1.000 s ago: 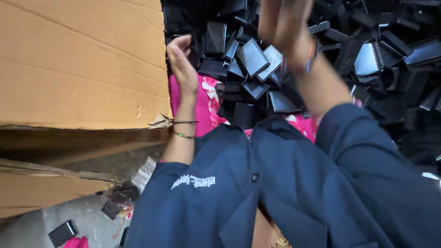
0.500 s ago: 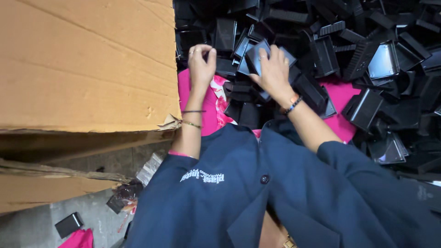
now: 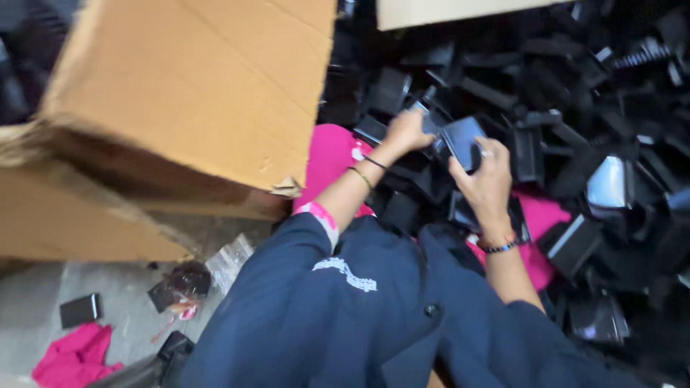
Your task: The person sits on the floor and repeatedly picks up small black plastic parts from a large pile, briefly turns them over in their hands, and places them into a cardboard box. The task continues with the same repetitive pick-and-place motion throughout the clip.
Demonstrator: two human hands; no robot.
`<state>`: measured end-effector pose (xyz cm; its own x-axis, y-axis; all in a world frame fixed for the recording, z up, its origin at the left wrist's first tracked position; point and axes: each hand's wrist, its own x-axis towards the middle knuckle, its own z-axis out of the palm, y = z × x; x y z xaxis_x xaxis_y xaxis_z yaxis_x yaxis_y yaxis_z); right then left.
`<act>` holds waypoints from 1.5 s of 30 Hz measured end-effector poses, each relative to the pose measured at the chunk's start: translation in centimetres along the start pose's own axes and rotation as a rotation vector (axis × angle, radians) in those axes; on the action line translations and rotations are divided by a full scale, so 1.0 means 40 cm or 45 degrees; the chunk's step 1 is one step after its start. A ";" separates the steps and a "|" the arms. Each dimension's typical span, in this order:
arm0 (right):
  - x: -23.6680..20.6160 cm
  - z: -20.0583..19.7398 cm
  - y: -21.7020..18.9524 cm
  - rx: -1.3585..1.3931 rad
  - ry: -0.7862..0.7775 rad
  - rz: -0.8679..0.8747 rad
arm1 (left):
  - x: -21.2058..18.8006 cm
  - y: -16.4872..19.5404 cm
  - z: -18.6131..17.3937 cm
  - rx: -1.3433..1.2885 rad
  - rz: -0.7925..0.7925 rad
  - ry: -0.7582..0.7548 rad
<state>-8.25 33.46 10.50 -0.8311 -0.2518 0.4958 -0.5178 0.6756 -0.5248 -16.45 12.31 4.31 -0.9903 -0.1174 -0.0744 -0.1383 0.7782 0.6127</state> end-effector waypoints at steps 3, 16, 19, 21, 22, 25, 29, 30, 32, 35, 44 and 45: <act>0.014 -0.013 0.001 -0.430 -0.141 -0.033 | 0.002 -0.018 0.013 -0.131 -0.100 0.095; 0.034 0.106 -0.172 0.739 -0.181 0.127 | -0.218 -0.051 -0.112 -2.133 0.406 -0.080; 0.015 0.108 -0.192 0.479 -0.126 -0.103 | -0.185 -0.057 -0.128 -1.968 0.293 0.331; 0.005 0.104 -0.199 0.683 -0.143 0.032 | -0.162 -0.060 -0.123 -1.855 0.157 0.517; 0.001 0.103 -0.199 0.810 -0.199 0.095 | -0.155 -0.060 -0.119 -1.877 0.063 0.504; -0.006 0.108 -0.189 1.111 -0.325 0.261 | -0.161 -0.049 -0.104 -1.868 0.064 0.391; -0.018 0.121 -0.160 1.228 -0.346 0.301 | -0.200 -0.018 -0.098 -1.849 0.153 0.272; -0.025 0.123 -0.156 1.234 -0.344 0.286 | -0.209 -0.006 -0.094 -1.740 0.190 0.363; -0.036 0.123 -0.153 1.190 -0.322 0.294 | -0.230 0.020 -0.081 -1.516 0.257 0.538; -0.055 0.119 -0.160 1.247 -0.275 0.274 | -0.253 0.063 -0.049 -1.981 0.239 0.415; -0.040 0.121 -0.043 1.837 -0.398 0.547 | -0.243 0.063 -0.080 -2.297 0.419 0.061; -0.035 0.120 -0.029 1.977 -0.448 0.684 | -0.241 0.060 -0.087 -2.273 0.450 -0.009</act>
<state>-7.48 29.70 7.11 -0.8586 -0.5126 -0.0092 0.3023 -0.4917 -0.8166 -7.19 13.15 9.23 -0.9671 -0.1062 0.2310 0.2292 -0.7574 0.6114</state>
